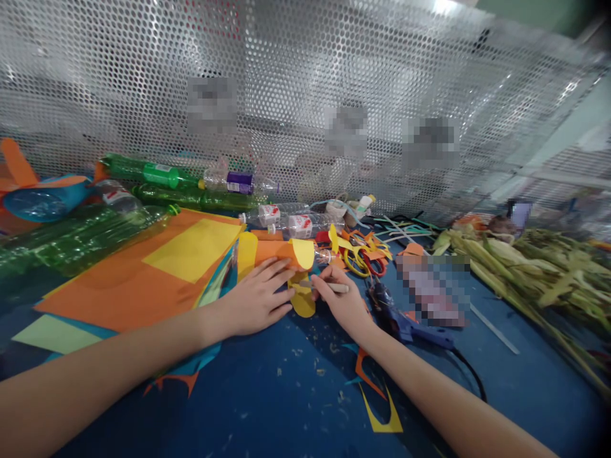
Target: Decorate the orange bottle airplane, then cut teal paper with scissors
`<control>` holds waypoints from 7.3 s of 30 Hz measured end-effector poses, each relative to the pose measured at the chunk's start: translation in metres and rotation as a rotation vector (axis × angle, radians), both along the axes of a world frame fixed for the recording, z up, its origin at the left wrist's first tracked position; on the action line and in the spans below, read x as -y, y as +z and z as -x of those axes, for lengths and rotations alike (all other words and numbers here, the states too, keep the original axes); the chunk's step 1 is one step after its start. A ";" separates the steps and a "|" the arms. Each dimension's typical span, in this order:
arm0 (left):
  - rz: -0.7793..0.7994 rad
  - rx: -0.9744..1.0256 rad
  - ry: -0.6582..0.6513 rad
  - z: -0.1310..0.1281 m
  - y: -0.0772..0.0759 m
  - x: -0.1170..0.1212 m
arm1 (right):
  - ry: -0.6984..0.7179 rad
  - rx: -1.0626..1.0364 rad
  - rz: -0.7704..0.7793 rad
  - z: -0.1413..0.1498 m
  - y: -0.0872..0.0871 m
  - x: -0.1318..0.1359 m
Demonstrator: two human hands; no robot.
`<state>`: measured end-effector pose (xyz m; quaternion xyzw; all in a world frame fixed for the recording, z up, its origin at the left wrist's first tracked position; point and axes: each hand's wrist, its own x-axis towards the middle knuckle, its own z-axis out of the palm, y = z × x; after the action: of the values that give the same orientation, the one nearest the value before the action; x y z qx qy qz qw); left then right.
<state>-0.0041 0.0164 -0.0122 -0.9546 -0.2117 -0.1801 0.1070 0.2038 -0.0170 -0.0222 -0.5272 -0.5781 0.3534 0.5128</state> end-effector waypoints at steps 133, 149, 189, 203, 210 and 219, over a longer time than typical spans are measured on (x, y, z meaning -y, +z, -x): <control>0.016 0.005 -0.017 0.000 0.003 0.001 | -0.028 0.201 -0.042 0.005 0.002 0.001; 0.042 -0.012 -0.009 0.000 0.007 0.002 | -0.141 -0.053 -0.029 0.000 0.005 -0.002; 0.065 -0.003 -0.019 -0.001 0.006 0.002 | -0.083 0.086 0.022 0.000 0.003 -0.002; 0.091 -0.038 -0.043 -0.001 0.006 0.002 | -0.073 0.077 0.021 0.000 0.004 -0.002; 0.066 -0.063 -0.043 -0.002 0.005 0.002 | -0.045 0.049 0.031 0.001 0.005 -0.001; 0.071 -0.075 -0.052 -0.002 0.005 0.001 | -0.035 0.040 0.025 0.002 0.005 -0.001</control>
<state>-0.0024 0.0154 -0.0077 -0.9691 -0.1889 -0.1392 0.0765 0.2022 -0.0155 -0.0169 -0.5507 -0.5746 0.3406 0.5006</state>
